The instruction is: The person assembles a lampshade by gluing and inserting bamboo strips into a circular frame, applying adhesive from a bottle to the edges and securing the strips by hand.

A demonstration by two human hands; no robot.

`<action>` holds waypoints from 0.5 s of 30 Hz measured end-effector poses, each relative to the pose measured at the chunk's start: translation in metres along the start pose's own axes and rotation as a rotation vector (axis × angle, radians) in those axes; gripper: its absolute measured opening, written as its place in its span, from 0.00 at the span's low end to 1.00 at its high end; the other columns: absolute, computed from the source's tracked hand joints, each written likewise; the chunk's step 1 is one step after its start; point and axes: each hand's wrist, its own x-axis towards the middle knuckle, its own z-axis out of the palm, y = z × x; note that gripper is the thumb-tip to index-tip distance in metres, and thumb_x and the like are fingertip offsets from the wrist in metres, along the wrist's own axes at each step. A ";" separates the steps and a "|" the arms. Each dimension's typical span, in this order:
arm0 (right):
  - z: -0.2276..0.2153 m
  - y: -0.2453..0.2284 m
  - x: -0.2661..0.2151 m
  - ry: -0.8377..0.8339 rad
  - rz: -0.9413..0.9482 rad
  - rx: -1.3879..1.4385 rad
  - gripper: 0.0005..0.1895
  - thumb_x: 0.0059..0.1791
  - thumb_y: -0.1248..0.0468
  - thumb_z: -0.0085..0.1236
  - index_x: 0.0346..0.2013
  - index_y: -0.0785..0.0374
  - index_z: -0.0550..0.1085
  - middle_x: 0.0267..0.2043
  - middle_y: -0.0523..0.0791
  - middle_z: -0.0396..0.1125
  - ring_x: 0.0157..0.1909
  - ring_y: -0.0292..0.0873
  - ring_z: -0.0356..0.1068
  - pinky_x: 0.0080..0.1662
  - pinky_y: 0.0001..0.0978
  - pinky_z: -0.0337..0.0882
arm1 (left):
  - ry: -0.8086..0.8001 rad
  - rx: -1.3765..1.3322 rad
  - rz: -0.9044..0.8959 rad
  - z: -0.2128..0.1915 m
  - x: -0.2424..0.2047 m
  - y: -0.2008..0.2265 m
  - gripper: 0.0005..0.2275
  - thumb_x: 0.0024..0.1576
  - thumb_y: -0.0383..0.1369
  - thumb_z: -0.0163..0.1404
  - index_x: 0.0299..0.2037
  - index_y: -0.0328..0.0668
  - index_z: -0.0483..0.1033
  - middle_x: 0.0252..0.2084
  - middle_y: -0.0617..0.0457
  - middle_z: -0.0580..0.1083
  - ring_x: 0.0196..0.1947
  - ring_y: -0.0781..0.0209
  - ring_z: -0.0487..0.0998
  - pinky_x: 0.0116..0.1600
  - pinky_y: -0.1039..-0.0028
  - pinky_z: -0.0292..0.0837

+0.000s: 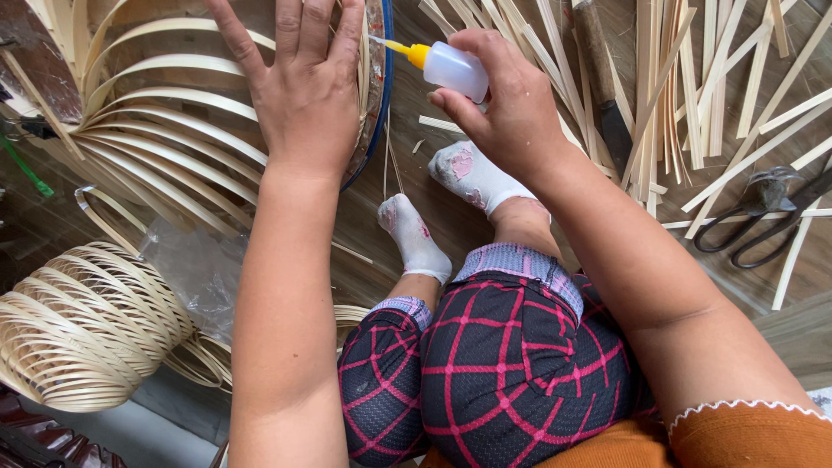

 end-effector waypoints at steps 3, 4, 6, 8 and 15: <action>-0.001 0.000 0.000 0.034 -0.074 -0.031 0.23 0.57 0.60 0.70 0.58 0.64 0.67 0.56 0.53 0.70 0.51 0.52 0.76 0.49 0.39 0.78 | -0.018 -0.045 -0.014 0.004 -0.001 0.000 0.18 0.71 0.29 0.41 0.70 0.48 0.68 0.76 0.56 0.57 0.81 0.59 0.43 0.76 0.37 0.17; -0.002 0.000 0.001 0.031 -0.044 -0.027 0.23 0.56 0.60 0.71 0.59 0.64 0.68 0.55 0.53 0.71 0.50 0.52 0.77 0.48 0.39 0.78 | -0.032 -0.072 -0.024 0.006 0.000 0.000 0.18 0.70 0.29 0.41 0.71 0.47 0.68 0.77 0.55 0.57 0.80 0.57 0.43 0.76 0.35 0.17; -0.003 -0.001 0.002 0.027 0.013 -0.017 0.25 0.56 0.60 0.71 0.60 0.63 0.68 0.53 0.52 0.71 0.48 0.52 0.77 0.47 0.40 0.77 | -0.034 -0.075 -0.033 0.008 -0.001 -0.001 0.18 0.70 0.29 0.41 0.71 0.48 0.67 0.77 0.53 0.56 0.80 0.55 0.41 0.76 0.34 0.17; -0.004 -0.002 0.002 0.032 -0.043 -0.049 0.24 0.56 0.60 0.72 0.59 0.64 0.68 0.55 0.53 0.71 0.50 0.54 0.76 0.48 0.41 0.77 | 0.001 -0.012 -0.025 0.010 -0.001 0.000 0.19 0.70 0.29 0.40 0.71 0.50 0.66 0.77 0.53 0.54 0.80 0.56 0.38 0.76 0.37 0.15; -0.007 -0.008 0.002 0.012 -0.077 -0.049 0.24 0.54 0.59 0.72 0.58 0.64 0.70 0.53 0.53 0.71 0.50 0.56 0.75 0.49 0.42 0.76 | -0.083 -0.086 -0.060 0.007 -0.001 0.000 0.22 0.68 0.27 0.41 0.73 0.53 0.67 0.77 0.53 0.55 0.81 0.54 0.41 0.75 0.35 0.17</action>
